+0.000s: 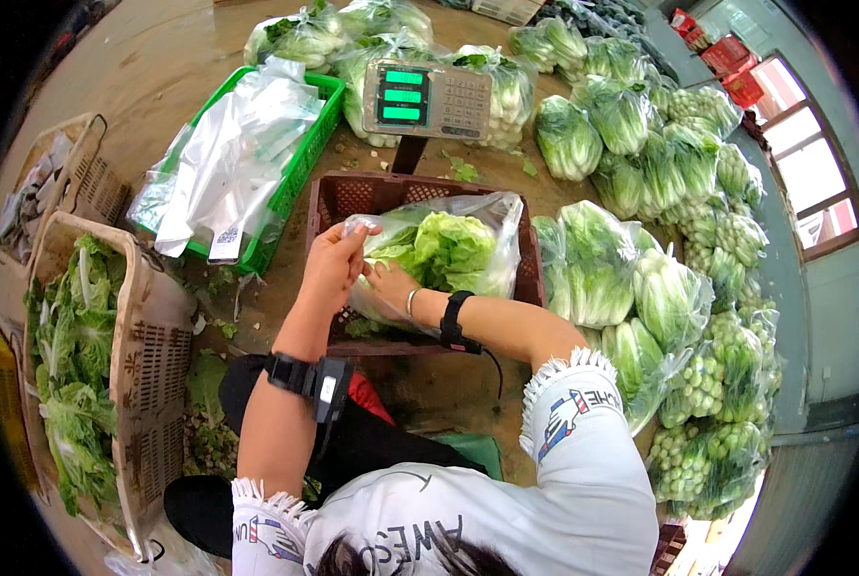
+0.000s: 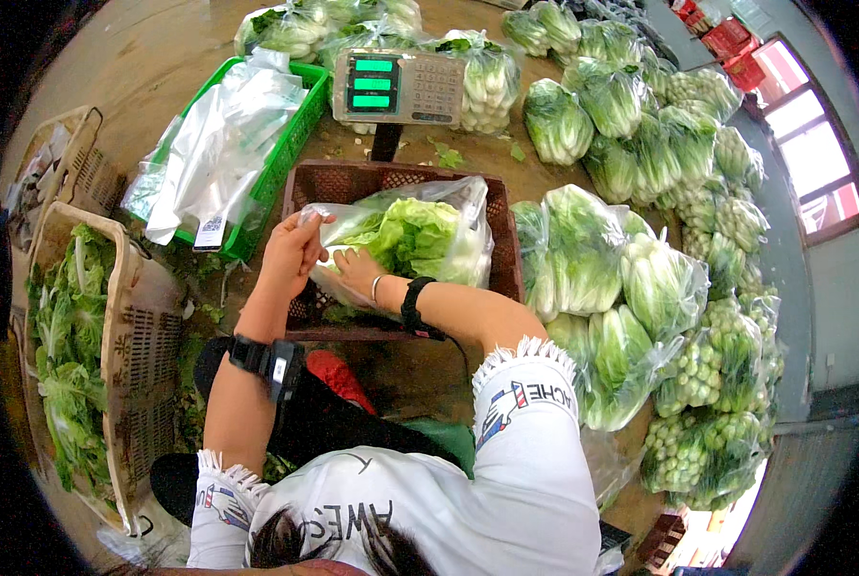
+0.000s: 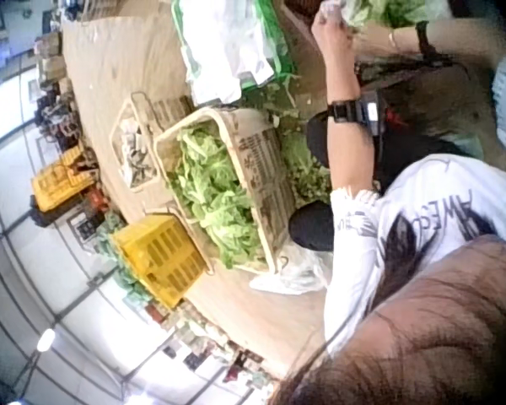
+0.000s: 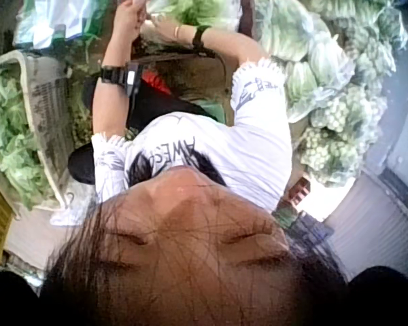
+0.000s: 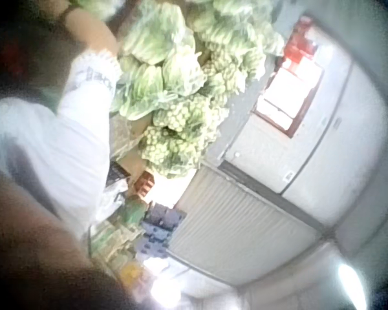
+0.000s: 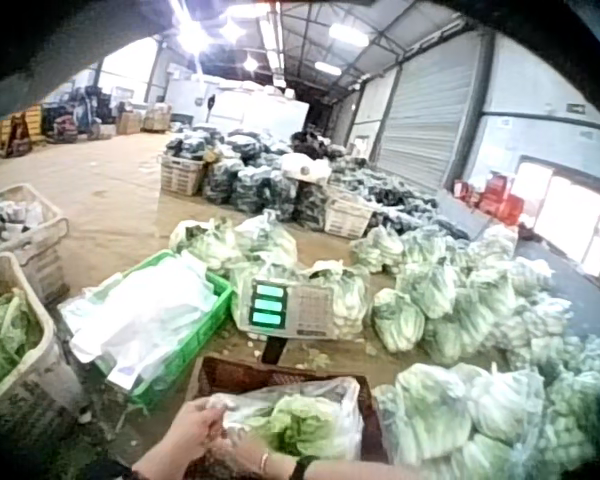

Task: The person trims the roots and outer leaves of Chinese cabbage using a knife and places the cleaned vegetables into plastic bags, which are then placed in a crate for weighing.

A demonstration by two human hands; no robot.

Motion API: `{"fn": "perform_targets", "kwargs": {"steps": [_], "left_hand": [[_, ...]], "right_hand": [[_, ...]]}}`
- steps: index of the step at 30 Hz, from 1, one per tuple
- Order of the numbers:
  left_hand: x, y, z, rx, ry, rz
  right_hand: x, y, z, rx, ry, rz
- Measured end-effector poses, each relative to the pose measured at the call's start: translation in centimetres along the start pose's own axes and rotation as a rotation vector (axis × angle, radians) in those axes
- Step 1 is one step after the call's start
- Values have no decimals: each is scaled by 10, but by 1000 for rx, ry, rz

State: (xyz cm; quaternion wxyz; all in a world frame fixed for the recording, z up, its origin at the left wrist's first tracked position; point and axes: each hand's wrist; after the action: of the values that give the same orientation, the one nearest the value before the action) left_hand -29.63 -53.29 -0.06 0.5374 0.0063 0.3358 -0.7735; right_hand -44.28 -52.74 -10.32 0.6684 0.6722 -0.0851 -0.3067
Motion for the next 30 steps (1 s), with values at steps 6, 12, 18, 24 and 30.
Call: {"fn": "perform_targets", "kwargs": {"steps": [6,12,18,24,30], "left_hand": [[-8,15,18,71,331,-26],[12,-1,3,-73,290,-34],[35,-2,-10,-157,287,-12],[50,8,-5,-23,93,221],[91,0,-27,348,-257,384]], "right_hand": [[-33,61,-23,508,71,312],[-89,73,86,510,-645,699],[-79,33,83,365,-604,695],[-74,44,125,727,-845,603],[-82,2,135,350,-598,407]]}}
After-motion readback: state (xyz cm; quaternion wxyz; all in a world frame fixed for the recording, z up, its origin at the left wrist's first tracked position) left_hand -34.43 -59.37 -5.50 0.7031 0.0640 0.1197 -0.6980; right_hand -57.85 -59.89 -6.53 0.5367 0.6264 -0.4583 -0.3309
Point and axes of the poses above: each hand's wrist, its own x-axis towards the middle knuckle, its own y-axis out of the back of the hand, z = x × y, and after that the axes turned 11 degrees about y, right-handed
